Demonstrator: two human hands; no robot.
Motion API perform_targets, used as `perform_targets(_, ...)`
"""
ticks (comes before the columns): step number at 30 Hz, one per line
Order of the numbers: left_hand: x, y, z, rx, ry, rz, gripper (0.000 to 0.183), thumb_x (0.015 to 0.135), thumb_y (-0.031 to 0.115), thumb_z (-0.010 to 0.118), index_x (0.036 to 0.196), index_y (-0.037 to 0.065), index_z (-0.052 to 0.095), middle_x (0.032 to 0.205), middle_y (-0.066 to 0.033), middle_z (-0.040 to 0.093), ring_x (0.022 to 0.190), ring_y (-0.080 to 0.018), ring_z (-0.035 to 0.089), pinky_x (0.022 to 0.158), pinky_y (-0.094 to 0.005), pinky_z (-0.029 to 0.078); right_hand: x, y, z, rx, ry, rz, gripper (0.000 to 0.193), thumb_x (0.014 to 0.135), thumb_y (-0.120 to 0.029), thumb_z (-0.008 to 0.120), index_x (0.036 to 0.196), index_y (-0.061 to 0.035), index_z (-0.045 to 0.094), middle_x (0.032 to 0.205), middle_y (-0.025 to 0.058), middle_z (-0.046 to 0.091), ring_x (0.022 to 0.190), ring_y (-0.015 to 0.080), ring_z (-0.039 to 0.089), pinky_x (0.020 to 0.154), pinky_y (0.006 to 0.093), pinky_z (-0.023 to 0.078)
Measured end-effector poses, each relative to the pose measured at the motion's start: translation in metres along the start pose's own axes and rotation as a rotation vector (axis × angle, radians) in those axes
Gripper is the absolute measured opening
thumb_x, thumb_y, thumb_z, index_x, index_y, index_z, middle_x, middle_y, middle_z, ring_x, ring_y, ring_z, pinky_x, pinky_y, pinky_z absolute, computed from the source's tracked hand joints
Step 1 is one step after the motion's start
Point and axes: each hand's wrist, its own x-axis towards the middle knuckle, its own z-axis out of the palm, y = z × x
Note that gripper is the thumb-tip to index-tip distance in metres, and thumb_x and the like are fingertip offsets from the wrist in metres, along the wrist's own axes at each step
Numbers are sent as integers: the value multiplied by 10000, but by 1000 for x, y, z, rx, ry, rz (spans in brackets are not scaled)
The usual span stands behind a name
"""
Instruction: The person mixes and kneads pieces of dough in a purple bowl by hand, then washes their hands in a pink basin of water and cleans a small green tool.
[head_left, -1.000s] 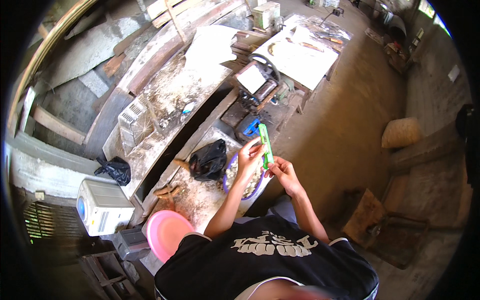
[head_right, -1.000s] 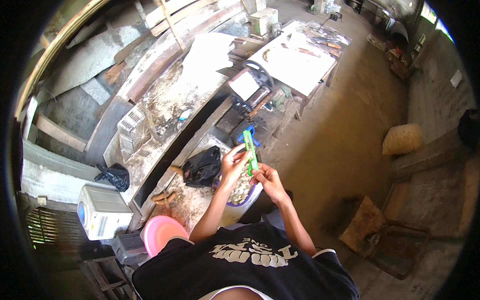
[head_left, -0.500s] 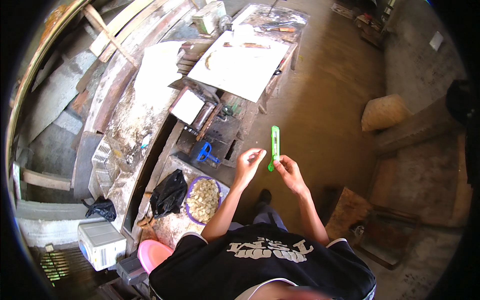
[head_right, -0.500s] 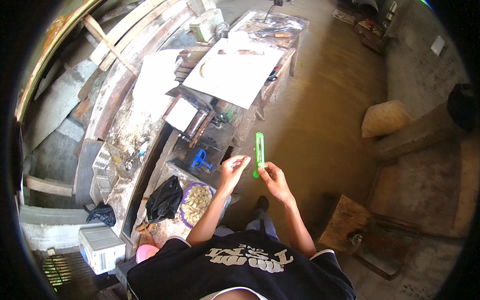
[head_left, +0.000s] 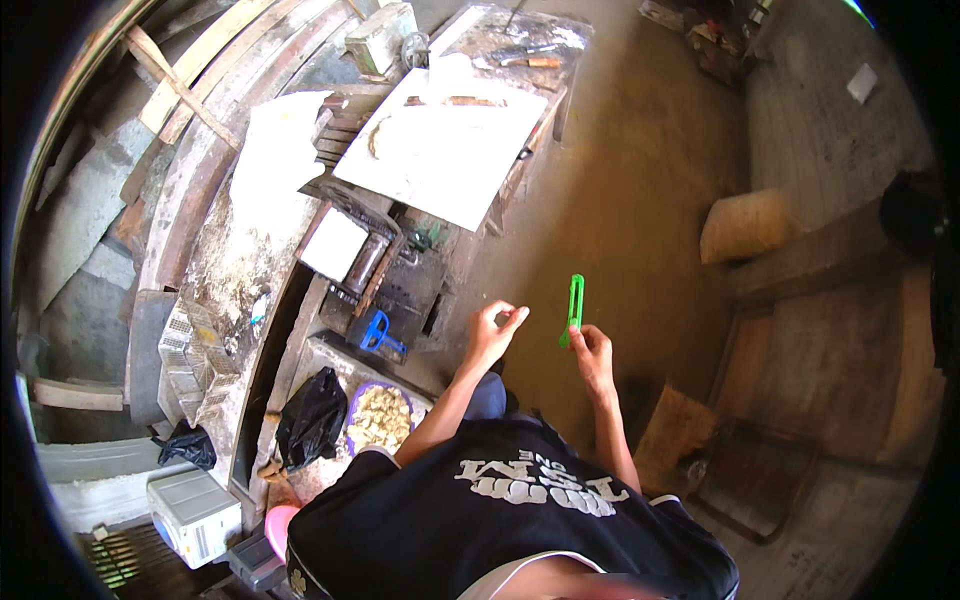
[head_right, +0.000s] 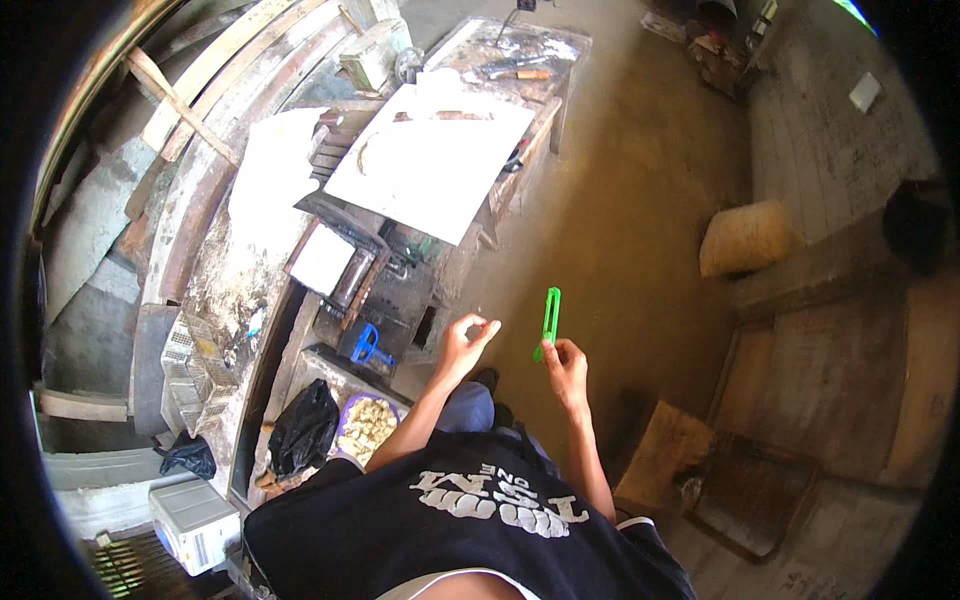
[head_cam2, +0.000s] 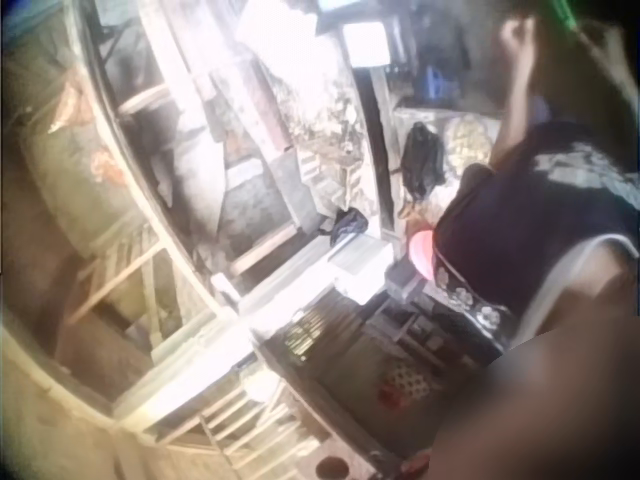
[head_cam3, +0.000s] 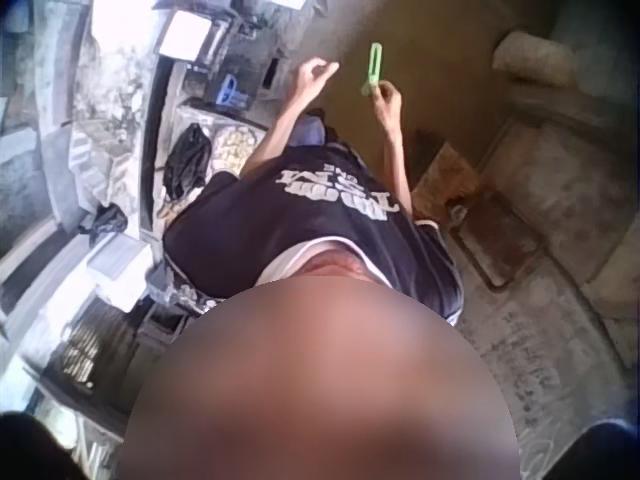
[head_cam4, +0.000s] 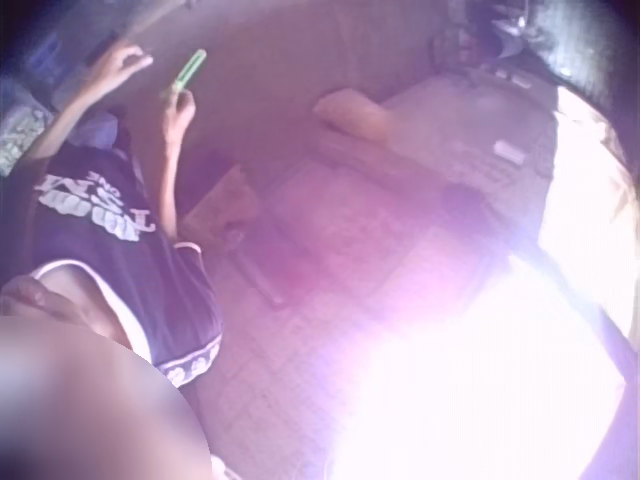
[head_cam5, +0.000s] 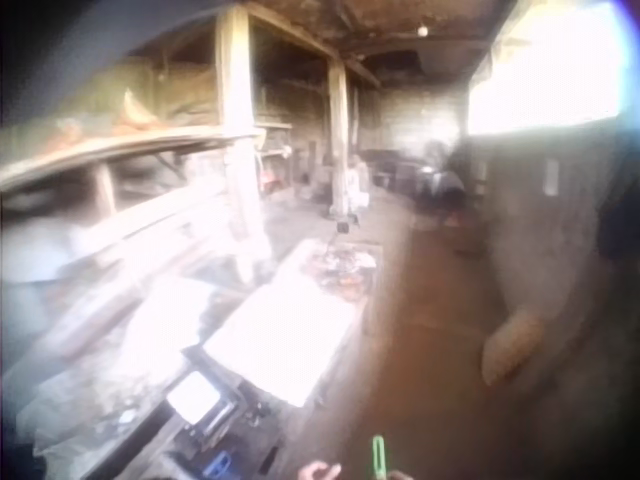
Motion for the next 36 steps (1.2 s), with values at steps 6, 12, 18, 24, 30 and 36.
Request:
perform_targets(6,127,-37,0,-204,6,-74,208,688,175,701,687,-2,590,653,-55,587,625,-100,541,596,-237,431,129,-24,33,36,-29,48,260,803,-264,585,785,-5,569,638,12,549,597,66,492,574,206,380)
perform_targets(12,309,-29,-19,-204,-1,-140,222,712,204,681,712,3,587,662,-18,577,657,-80,524,658,-229,408,286,-95,67,-42,-19,27,291,796,-281,591,781,9,574,615,29,559,561,72,487,519,223,382)
perform_targets(18,502,-8,-35,-229,-33,-14,211,792,173,592,677,9,527,603,-15,538,615,-65,491,592,-209,387,467,-170,108,-47,-83,-54,292,806,-268,576,808,23,558,621,35,551,572,74,486,517,219,380)
perform_targets(24,652,-16,-13,-309,102,-93,250,790,200,597,668,-6,526,606,-42,559,585,-84,489,596,-234,396,645,-213,135,-53,-208,-89,285,824,-261,547,840,24,563,599,29,545,551,75,498,498,228,377)
perform_targets(30,806,-46,64,-469,275,-313,197,827,189,553,757,7,529,683,-11,550,665,-82,514,632,-206,406,865,-237,125,-205,-268,-89,270,816,-254,548,837,15,566,556,46,531,488,76,469,461,244,372)
perform_targets(36,970,-35,155,-169,521,-350,185,819,174,555,840,-9,540,706,-61,603,671,-86,569,610,-209,433,1104,-277,104,-518,-381,-387,238,780,-222,557,828,11,557,594,152,560,558,295,548,503,380,414)
